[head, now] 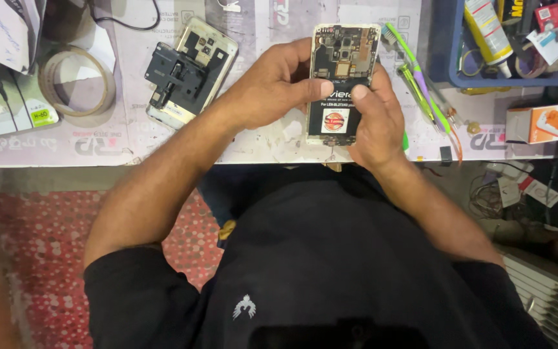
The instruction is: The person uses a green screwdriver and a green utility knife to pry and separate components of a disassembled smartphone. They remove a black plastic frame from the phone body and continue to work on the internal components on a cluttered workbench.
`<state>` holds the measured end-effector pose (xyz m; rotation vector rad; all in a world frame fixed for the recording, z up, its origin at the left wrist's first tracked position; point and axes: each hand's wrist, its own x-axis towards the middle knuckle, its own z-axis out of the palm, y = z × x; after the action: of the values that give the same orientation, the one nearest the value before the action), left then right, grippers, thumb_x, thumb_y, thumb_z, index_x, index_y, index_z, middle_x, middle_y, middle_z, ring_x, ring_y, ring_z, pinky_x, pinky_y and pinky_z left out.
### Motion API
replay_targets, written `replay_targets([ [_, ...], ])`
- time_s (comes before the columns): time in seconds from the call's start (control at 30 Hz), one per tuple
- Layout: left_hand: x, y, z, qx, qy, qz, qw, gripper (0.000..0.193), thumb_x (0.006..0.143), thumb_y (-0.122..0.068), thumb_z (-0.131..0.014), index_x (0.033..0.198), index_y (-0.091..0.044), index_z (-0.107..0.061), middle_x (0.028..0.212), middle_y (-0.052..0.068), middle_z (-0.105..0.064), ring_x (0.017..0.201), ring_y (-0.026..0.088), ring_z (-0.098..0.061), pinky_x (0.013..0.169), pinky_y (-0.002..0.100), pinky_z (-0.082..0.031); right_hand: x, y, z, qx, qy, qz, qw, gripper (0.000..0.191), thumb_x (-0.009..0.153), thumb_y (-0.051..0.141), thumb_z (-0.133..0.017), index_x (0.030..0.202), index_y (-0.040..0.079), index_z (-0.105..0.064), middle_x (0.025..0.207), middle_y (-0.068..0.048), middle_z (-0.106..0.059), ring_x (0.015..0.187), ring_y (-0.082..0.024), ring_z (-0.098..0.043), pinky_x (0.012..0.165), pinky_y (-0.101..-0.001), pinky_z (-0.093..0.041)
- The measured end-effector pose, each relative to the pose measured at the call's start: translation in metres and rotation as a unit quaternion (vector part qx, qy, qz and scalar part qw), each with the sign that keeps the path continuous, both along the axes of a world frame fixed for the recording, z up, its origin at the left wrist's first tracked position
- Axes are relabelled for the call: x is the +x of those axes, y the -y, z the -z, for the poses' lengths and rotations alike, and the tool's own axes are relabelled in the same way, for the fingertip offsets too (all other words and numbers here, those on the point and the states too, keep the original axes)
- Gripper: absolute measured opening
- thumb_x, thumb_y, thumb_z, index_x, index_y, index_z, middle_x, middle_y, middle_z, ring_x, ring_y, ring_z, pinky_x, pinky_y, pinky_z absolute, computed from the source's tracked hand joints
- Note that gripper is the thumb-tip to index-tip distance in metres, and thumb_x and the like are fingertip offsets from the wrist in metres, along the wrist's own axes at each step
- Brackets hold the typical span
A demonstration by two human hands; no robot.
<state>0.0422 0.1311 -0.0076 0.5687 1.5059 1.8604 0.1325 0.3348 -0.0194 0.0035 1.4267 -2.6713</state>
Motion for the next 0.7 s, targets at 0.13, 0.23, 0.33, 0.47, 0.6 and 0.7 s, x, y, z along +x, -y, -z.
replay_targets([
  [0.13, -0.001, 0.000, 0.009, 0.077, -0.019, 0.003, 0.997, 0.044, 0.100, -0.002, -0.070, 0.140, 0.000, -0.052, 0.123, 0.005, -0.069, 0.113, 0.012, -0.066, 0.105, 0.031, -0.056, -0.009, 0.000, -0.007, 0.064, -0.019, 0.003, 0.998, 0.028, 0.110, 0.005, -0.061, 0.136, -0.004, -0.052, 0.124, -0.011, -0.066, 0.113, -0.014, -0.064, 0.107, -0.0324, -0.053],
  [0.23, 0.000, -0.003, 0.014, 0.085, 0.008, 0.001, 0.996, 0.045, 0.099, 0.005, -0.065, 0.142, 0.001, -0.051, 0.128, 0.007, -0.069, 0.119, 0.011, -0.065, 0.109, 0.031, -0.054, -0.020, -0.008, -0.021, 0.159, -0.026, -0.022, 0.987, 0.029, 0.106, -0.001, -0.065, 0.133, -0.005, -0.057, 0.120, -0.011, -0.070, 0.109, -0.014, -0.066, 0.103, -0.0303, -0.054],
  [0.33, 0.001, -0.003, 0.014, 0.111, 0.040, 0.011, 0.993, 0.044, 0.099, 0.009, -0.062, 0.141, 0.001, -0.052, 0.126, 0.007, -0.070, 0.115, 0.011, -0.066, 0.106, 0.031, -0.055, -0.028, -0.014, -0.035, 0.244, -0.037, -0.034, 0.969, 0.031, 0.104, -0.003, -0.066, 0.133, -0.006, -0.057, 0.121, -0.011, -0.071, 0.108, -0.014, -0.068, 0.098, -0.0292, -0.057],
  [0.47, 0.001, -0.002, 0.014, 0.101, 0.065, 0.012, 0.993, 0.044, 0.097, 0.009, -0.063, 0.139, 0.002, -0.053, 0.119, 0.007, -0.071, 0.108, 0.011, -0.068, 0.100, 0.030, -0.058, -0.034, -0.014, -0.040, 0.243, -0.048, -0.033, 0.968, 0.038, 0.102, -0.006, -0.068, 0.137, -0.007, -0.054, 0.127, -0.015, -0.070, 0.109, -0.014, -0.070, 0.099, -0.0267, -0.059],
  [0.6, -0.002, -0.003, 0.016, 0.104, 0.065, 0.013, 0.992, 0.040, 0.098, 0.009, -0.064, 0.136, 0.003, -0.054, 0.120, 0.008, -0.072, 0.108, 0.011, -0.069, 0.101, 0.029, -0.058, -0.037, -0.022, -0.038, 0.257, -0.047, -0.061, 0.963, 0.040, 0.102, -0.004, -0.068, 0.139, -0.008, -0.054, 0.122, -0.016, -0.072, 0.102, -0.014, -0.071, 0.089, -0.0246, -0.059],
  [0.7, -0.002, -0.005, 0.019, 0.101, 0.067, 0.010, 0.993, 0.039, 0.097, 0.009, -0.064, 0.135, 0.003, -0.055, 0.120, 0.009, -0.073, 0.110, 0.011, -0.070, 0.102, 0.029, -0.058, -0.040, -0.034, -0.036, 0.282, -0.049, -0.091, 0.954, 0.040, 0.102, -0.003, -0.068, 0.140, -0.010, -0.055, 0.114, -0.016, -0.073, 0.094, -0.012, -0.071, 0.079, -0.0218, -0.058],
])
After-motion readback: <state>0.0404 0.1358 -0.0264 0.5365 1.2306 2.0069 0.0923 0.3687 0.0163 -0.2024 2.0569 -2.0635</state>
